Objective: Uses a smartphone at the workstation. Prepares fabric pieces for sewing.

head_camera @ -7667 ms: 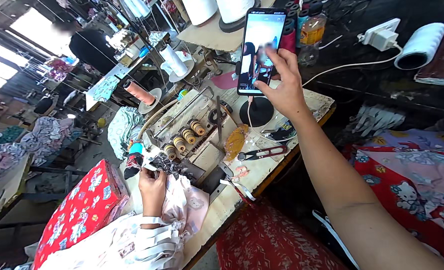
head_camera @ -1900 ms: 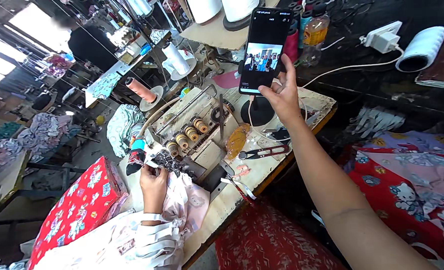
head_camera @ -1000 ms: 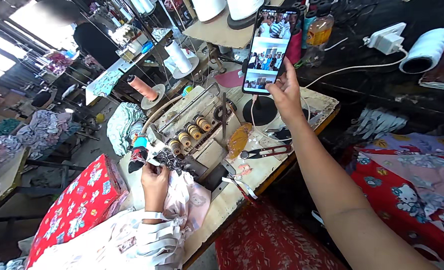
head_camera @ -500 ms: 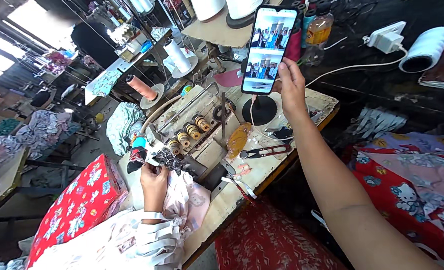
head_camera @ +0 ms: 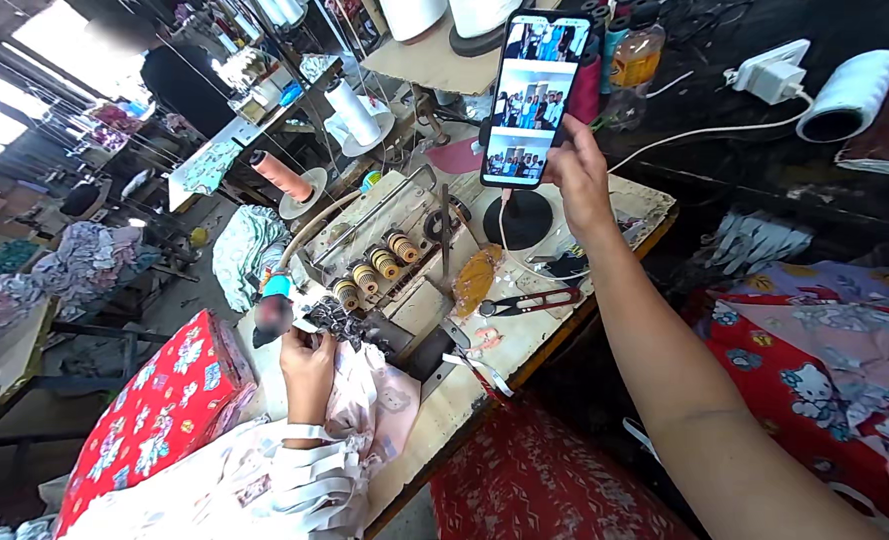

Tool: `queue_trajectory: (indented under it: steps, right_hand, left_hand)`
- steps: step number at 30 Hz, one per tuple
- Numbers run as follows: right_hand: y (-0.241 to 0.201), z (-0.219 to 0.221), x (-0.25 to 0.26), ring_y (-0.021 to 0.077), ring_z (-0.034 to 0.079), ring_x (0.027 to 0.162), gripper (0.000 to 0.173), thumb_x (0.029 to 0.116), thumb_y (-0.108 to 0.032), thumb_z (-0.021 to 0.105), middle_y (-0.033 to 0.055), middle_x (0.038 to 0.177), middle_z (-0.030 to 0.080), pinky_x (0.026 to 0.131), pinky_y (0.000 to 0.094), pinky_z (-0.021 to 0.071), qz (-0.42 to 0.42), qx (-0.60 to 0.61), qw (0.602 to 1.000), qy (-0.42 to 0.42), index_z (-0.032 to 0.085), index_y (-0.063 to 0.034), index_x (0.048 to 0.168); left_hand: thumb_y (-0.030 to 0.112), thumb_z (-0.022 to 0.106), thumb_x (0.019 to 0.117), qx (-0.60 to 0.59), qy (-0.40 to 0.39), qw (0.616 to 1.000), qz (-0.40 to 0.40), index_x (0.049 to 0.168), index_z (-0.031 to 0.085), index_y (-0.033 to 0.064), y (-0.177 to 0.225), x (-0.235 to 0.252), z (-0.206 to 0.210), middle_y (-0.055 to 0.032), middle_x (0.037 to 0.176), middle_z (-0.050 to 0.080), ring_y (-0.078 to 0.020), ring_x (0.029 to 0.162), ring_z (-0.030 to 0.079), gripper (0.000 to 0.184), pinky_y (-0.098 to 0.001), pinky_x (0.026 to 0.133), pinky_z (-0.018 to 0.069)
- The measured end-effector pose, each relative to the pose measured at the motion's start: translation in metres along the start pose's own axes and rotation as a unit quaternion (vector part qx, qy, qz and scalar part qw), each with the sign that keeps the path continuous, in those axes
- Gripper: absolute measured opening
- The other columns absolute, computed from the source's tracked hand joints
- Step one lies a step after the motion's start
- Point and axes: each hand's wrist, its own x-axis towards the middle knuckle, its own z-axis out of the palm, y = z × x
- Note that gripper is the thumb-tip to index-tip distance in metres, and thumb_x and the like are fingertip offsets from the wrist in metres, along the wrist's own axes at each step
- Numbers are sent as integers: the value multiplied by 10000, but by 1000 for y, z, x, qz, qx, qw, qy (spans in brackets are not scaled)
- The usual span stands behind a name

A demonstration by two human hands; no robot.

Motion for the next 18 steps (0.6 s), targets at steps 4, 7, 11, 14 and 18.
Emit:
queue_trajectory:
  steps: [4,7,11,14,18]
  right_hand:
    - [-1,1,-1,112,670,974,707,895,10,544,163,1268,612,875,271,561,-4,-20,1000,-3,282,30,1551]
    - [0,4,0,119,678,959,684,891,21,543,164,1262,614,858,275,571,-5,-21,1000,13,312,36,1534]
    - [-1,5,2,115,679,947,474,1046,-129,477,119,1146,661,831,294,570,-1,-36,999,36,404,20,1490]
    - [0,4,4,99,686,891,436,1115,-243,368,100,1163,655,793,283,585,-7,-28,999,44,456,20,1451]
    - [-1,4,3,89,691,862,456,1128,-268,302,99,1177,654,780,272,588,-8,-16,999,40,468,22,1438]
  left_hand:
    - [24,645,857,-12,0,1000,1,1267,509,-112,-2,0,0,-77,1044,656,63,904,605,454,-117,812,490]
    - [16,647,865,-12,-2,1000,-4,1278,507,-103,-1,0,1,-68,1046,660,66,906,608,452,-115,815,492]
    - [9,649,867,-17,0,1000,-3,1274,504,-105,0,0,1,-61,1037,658,75,893,607,447,-106,808,491]
    - [14,639,863,-17,1,1000,1,1259,513,-103,0,0,1,-46,1014,654,86,876,598,432,-98,790,486]
    - [16,645,863,-16,0,1000,4,1260,515,-103,-1,0,1,-46,1017,661,85,887,603,434,-103,802,491]
